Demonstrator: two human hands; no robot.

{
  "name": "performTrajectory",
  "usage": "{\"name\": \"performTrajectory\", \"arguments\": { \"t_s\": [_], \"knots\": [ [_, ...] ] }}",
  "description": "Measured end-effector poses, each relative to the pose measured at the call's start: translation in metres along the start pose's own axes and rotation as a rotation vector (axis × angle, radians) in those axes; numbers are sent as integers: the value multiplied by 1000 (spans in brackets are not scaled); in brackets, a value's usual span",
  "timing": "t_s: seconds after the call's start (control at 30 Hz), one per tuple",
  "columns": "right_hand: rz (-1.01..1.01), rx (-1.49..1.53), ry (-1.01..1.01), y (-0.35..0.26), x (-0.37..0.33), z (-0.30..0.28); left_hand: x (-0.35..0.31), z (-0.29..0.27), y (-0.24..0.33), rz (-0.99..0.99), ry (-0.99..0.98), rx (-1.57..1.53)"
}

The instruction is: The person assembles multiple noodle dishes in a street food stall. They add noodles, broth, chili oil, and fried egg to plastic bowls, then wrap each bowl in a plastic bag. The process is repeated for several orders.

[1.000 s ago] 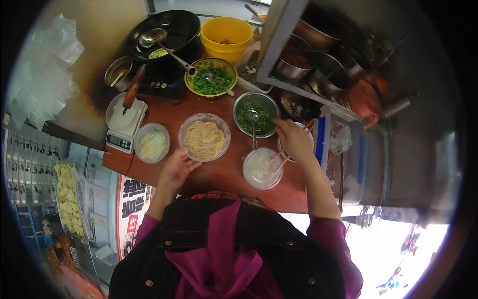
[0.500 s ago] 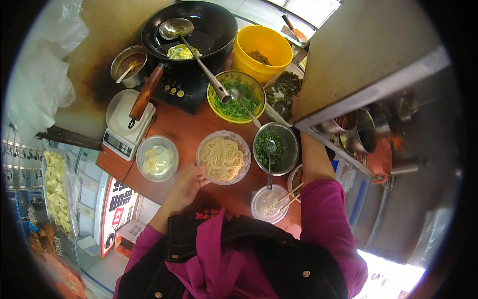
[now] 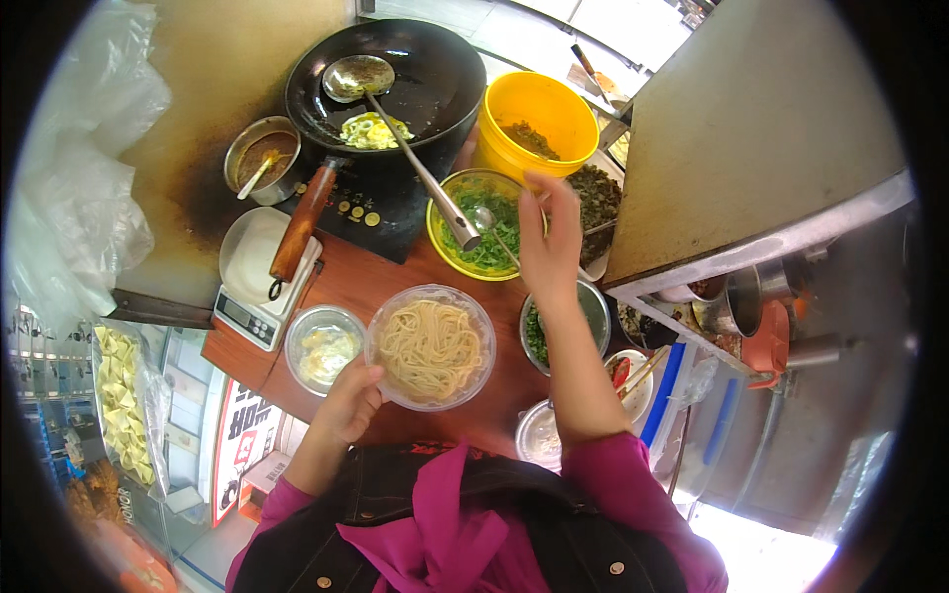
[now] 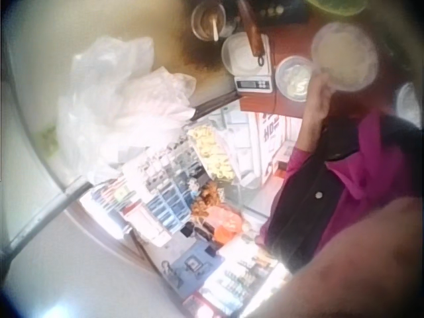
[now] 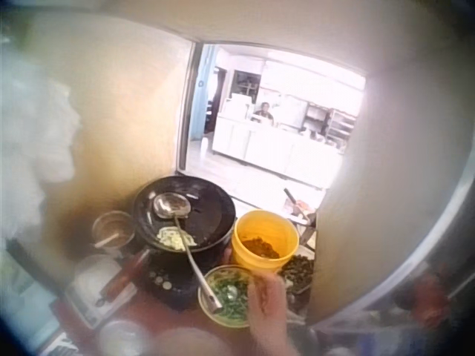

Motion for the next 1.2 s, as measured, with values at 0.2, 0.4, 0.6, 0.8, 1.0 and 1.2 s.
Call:
{"name": "performTrajectory", "arguments": {
  "t_s": [0.2,0.4,0.6,0.8,1.0,1.2],
  "knots": [
    [485,-746,-553,63,132,50,-29,8,26,27,-64,-11],
    [668,-890,-949,114,158,59,-54,6,62,77,-14,-16],
    [527,-1031,-754,100,176,46,-48,-3,95,114,-63,-42],
    [358,-903,-770,93,173,81,-29,2,114,96,-66,-66],
    [379,-791,-753,78,176,65,-23,17,126,142,-95,-52],
    [364,-640,-545,53,143,31,-16,43,142,296,-125,-74]
  ]
}}
Point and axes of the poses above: each hand's wrist, its own x-axis towards the middle knuckle, its own z-axis out of the palm, y = z × x, the point moved 1 cm from there along x, towards the middle knuckle, and after that the axes turned 6 degrees about -z, right-handed, at the moved point
